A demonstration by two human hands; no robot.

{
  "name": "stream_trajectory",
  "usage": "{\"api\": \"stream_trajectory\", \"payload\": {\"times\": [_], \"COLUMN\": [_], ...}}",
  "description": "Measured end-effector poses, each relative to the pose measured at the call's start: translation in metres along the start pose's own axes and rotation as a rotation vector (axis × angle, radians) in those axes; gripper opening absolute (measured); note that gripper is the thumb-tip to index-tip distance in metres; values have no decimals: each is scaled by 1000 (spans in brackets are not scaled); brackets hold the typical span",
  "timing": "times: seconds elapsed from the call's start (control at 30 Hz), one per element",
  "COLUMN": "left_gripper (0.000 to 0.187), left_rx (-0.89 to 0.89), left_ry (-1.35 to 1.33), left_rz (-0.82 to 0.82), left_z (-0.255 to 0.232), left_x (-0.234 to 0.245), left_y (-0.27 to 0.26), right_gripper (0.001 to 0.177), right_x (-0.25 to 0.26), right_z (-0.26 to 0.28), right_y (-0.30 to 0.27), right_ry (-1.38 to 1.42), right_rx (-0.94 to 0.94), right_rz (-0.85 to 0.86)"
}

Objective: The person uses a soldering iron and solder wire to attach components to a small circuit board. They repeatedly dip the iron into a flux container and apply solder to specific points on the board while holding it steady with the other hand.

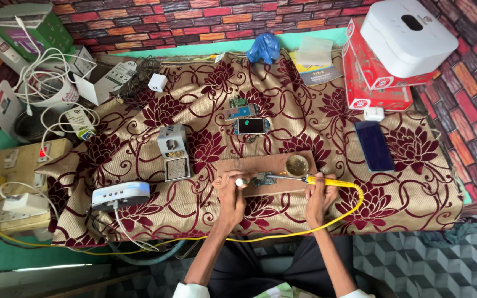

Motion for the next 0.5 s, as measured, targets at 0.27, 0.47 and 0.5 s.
{"api": "stream_trajectory", "payload": {"times": [0.27, 0.47, 0.5], "left_gripper": [35, 34, 34], "left_rx": [-26, 51, 51], "left_ry": [32, -86, -102], "left_rz": [-35, 24, 28], "left_z": [9, 14, 13], "left_x": [-3, -8, -9], "left_y": [-8, -6, -6], "right_gripper": [25, 24, 25], "right_x": [-2, 0, -1], "right_z": [6, 6, 6], "right_y": [-3, -2, -3], "right_ry": [42, 97, 89], "right_rx": [-83, -147, -143], "right_rz": [62, -2, 7]}}
Point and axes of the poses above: each hand's wrist, its own y-axis towards the middle knuckle, its own x-axis out of the back of the hand, z = x × y, the point moved 8 cm from there along y, towards the middle knuckle, and after that the axes turned 11 degrees about -z, right-handed, at the moved point
